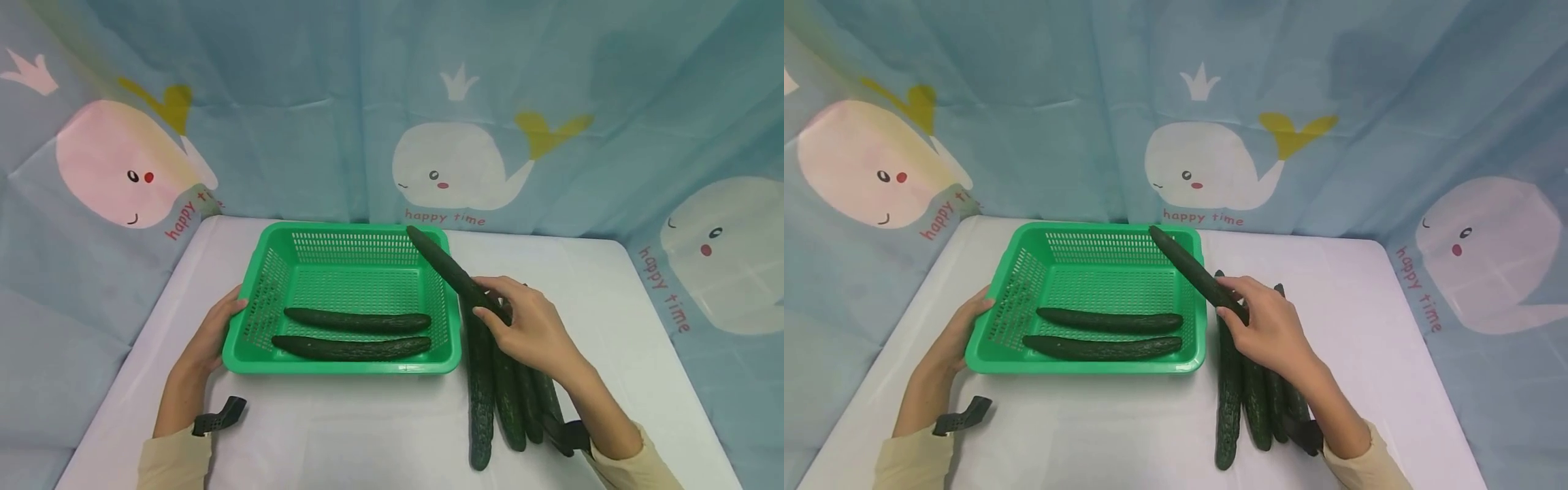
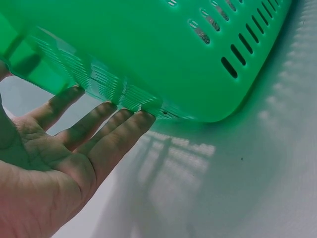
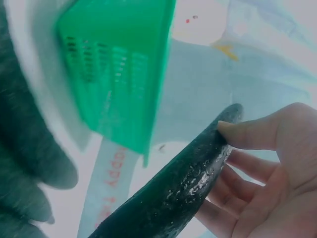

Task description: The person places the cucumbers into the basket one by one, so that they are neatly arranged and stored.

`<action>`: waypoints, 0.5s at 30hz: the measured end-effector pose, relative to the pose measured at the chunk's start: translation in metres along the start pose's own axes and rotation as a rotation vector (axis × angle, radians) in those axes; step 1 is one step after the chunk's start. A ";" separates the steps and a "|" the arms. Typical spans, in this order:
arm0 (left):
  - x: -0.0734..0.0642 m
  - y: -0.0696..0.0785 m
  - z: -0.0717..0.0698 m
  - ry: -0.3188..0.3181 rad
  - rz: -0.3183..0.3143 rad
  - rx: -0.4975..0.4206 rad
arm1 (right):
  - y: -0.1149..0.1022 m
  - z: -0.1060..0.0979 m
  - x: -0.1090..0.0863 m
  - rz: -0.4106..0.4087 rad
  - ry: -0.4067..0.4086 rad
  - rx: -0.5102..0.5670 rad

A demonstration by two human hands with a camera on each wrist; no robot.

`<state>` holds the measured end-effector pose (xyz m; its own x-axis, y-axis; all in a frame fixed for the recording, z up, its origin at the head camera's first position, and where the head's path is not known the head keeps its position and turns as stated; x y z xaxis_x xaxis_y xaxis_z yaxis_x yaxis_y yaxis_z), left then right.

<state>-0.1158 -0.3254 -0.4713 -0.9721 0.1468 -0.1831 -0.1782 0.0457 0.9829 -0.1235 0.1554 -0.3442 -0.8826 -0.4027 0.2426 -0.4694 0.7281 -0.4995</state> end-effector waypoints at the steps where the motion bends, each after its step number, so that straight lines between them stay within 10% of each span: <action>1: -0.001 0.000 0.000 0.004 -0.002 0.001 | -0.003 0.001 0.004 -0.012 -0.006 0.001; 15: -0.001 0.002 0.001 -0.029 0.013 -0.016 | -0.046 0.019 0.042 -0.131 -0.149 0.018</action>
<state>-0.1150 -0.3250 -0.4689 -0.9694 0.1762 -0.1707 -0.1685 0.0275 0.9853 -0.1385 0.0951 -0.3268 -0.7999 -0.5721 0.1813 -0.5784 0.6543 -0.4872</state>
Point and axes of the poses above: each hand's wrist, its own x-axis towards the middle knuckle, its own z-axis out of the palm, y = z × x, the point moved 5 cm from there along x, towards the middle knuckle, and after that the axes turned 2 degrees about -z, right-handed, at the moved point
